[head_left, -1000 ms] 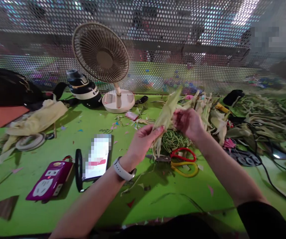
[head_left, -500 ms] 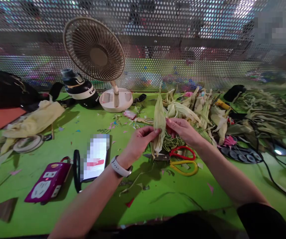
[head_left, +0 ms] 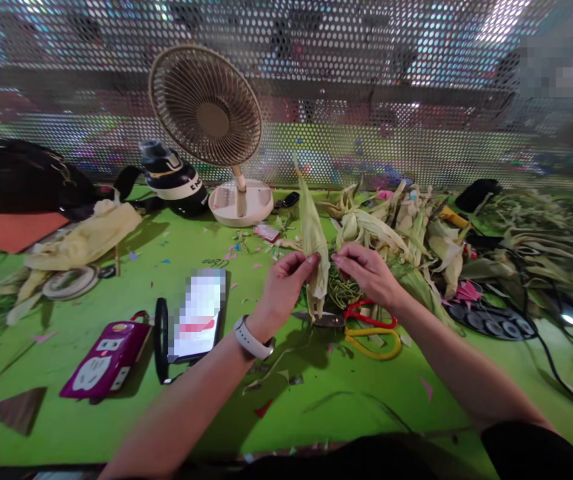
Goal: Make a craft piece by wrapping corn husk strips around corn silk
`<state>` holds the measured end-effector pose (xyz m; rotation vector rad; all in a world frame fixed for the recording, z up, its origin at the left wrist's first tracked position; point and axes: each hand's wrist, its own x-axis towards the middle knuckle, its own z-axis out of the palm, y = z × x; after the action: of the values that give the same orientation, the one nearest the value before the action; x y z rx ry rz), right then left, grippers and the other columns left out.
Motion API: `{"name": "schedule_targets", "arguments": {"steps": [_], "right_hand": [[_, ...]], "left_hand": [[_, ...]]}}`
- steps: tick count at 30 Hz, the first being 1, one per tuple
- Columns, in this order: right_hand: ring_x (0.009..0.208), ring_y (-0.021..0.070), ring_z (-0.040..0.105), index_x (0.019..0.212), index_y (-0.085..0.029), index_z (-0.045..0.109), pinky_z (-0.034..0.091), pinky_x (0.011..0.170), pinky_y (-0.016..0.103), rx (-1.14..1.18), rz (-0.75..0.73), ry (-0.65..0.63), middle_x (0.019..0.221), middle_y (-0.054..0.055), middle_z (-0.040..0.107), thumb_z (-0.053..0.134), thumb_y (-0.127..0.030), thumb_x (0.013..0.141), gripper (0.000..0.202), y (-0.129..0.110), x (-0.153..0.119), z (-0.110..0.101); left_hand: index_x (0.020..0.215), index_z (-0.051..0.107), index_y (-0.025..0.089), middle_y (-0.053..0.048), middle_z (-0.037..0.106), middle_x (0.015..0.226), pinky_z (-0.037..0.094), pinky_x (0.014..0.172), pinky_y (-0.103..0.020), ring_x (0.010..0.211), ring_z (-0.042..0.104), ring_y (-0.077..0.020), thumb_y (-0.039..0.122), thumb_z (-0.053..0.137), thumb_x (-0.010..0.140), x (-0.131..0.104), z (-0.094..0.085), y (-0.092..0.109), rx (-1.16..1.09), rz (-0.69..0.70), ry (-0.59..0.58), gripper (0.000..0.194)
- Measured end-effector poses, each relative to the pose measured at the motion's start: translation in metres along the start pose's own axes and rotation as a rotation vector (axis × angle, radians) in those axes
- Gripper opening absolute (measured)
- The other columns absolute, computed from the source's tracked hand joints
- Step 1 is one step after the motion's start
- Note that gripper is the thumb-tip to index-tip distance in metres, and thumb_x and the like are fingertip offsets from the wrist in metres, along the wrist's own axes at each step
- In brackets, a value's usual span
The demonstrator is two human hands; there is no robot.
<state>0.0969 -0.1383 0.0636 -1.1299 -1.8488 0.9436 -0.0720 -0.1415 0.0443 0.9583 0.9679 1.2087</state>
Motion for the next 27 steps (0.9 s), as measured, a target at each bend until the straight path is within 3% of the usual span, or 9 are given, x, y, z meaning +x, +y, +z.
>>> {"name": "schedule_targets", "arguments": {"steps": [3,6,13,22,27], "right_hand": [[0.06,0.0099,0.043,0.081,-0.018,0.051,0.034,0.053,0.023,0.122,0.075,0.014,0.068,-0.003,0.047,0.058,-0.046,0.083,0.029,0.004,0.002,0.002],[0.056,0.0088,0.04,0.071,-0.018,0.049,0.032,0.052,0.023,0.136,0.084,0.057,0.062,-0.004,0.043,0.061,-0.046,0.081,0.032,0.006,0.004,0.005],[0.056,0.0085,0.038,0.069,-0.017,0.053,0.03,0.05,0.023,0.133,0.155,-0.076,0.061,-0.004,0.043,0.062,-0.047,0.079,0.033,0.008,0.005,0.001],[0.059,0.0093,0.036,0.07,-0.016,0.055,0.028,0.053,0.023,-0.035,0.127,-0.138,0.061,-0.004,0.042,0.056,-0.04,0.083,0.027,0.009,0.003,-0.004],[0.055,0.0088,0.033,0.062,-0.018,0.044,0.026,0.052,0.023,-0.224,0.061,-0.095,0.058,-0.005,0.038,0.052,-0.029,0.083,0.025,0.0,0.0,-0.001]], "left_hand": [[0.062,0.061,0.014,0.004,0.051,0.056,0.034,0.05,-0.019,0.053,0.042,-0.0061,0.038,0.072,0.07,-0.002,0.0,-0.001,0.146,0.067,-0.055,0.028],[0.07,0.063,0.014,0.002,0.057,0.064,0.04,0.054,-0.02,0.058,0.049,-0.0078,0.037,0.072,0.07,-0.002,-0.002,-0.002,0.184,0.059,-0.129,0.024],[0.08,0.062,0.015,0.0,0.062,0.074,0.051,0.063,-0.024,0.064,0.057,-0.0105,0.037,0.067,0.075,0.004,-0.011,0.0,0.234,0.061,-0.225,0.023],[0.078,0.056,0.016,0.001,0.055,0.067,0.037,0.056,-0.021,0.061,0.047,-0.0106,0.032,0.054,0.085,0.003,-0.014,0.001,0.58,0.246,-0.266,0.018],[0.075,0.054,0.018,0.002,0.053,0.062,0.03,0.055,-0.022,0.055,0.043,-0.0106,0.027,0.051,0.087,-0.002,-0.012,0.006,0.732,0.339,-0.253,0.015]]}}
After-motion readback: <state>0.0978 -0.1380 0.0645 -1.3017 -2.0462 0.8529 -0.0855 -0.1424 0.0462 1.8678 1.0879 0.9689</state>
